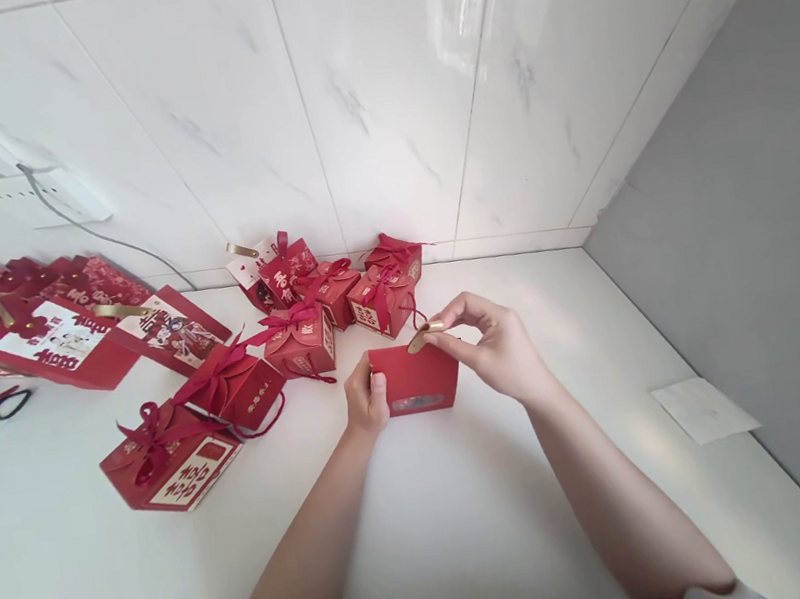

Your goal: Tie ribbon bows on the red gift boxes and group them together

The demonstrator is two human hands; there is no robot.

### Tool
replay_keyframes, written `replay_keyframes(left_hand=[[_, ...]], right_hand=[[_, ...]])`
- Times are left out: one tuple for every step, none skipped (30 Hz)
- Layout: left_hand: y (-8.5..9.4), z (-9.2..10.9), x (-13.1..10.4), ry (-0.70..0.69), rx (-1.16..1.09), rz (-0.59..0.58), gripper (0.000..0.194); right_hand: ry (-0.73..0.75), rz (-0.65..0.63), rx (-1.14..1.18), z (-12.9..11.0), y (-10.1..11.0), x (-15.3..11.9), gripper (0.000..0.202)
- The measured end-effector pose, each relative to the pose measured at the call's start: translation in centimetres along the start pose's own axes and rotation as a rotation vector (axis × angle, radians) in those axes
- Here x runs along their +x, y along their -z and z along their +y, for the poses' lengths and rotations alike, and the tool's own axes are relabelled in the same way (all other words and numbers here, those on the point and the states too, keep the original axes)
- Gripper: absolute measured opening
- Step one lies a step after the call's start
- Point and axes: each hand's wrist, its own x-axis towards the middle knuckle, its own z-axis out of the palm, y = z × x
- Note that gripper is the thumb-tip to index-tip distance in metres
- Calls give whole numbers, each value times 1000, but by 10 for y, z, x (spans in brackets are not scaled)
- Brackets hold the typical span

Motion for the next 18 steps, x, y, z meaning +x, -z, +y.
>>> replay_keyframes(left_hand=[[0,0,0,-6,10,-2,54],[0,-1,1,-13,21,-6,55],[0,-1,1,-20,33,-11,55],[0,-2,1,-29,47,-17,55],[0,-2,1,-41,60,-24,54],[1,-3,1,-53,74,-32,53],[1,-4,0,-67,88,-39,52],[1,-4,0,-80,101,-46,51],[1,-5,0,-92,114,-52,50],[2,-5,-1,-103,127,-57,49],[2,-5,-1,-112,139,-61,49],[2,-5,-1,-119,149,-64,48],[2,-5,-1,-125,159,-65,48],[2,-4,-1,-129,167,-66,48],[2,-4,-1,-132,173,-67,47],[2,-4,-1,-134,178,-67,47],[1,-3,-1,-136,181,-66,47],[1,-3,-1,-137,183,-65,47]], right_hand=[[-19,2,12,0,9,0,17],[-38,1,11,0,17,0,18],[-43,0,-13,-2,24,0,17],[-23,12,-50,-4,28,0,17],[16,18,-94,-6,30,-1,21],[79,16,-145,-9,30,-1,28],[154,-5,-202,-12,28,-2,35],[232,-45,-269,-15,25,-3,39],[299,-96,-345,-18,22,-3,41],[350,-144,-421,-20,19,-4,40],[384,-179,-487,-21,17,-4,38],[401,-198,-537,-21,16,-4,35],[403,-206,-565,-20,16,-4,32],[396,-207,-571,-19,18,-4,29],[382,-205,-563,-18,21,-4,26],[362,-204,-550,-17,24,-3,24],[338,-205,-540,-16,28,-3,20],[312,-207,-536,-15,32,-4,17]])
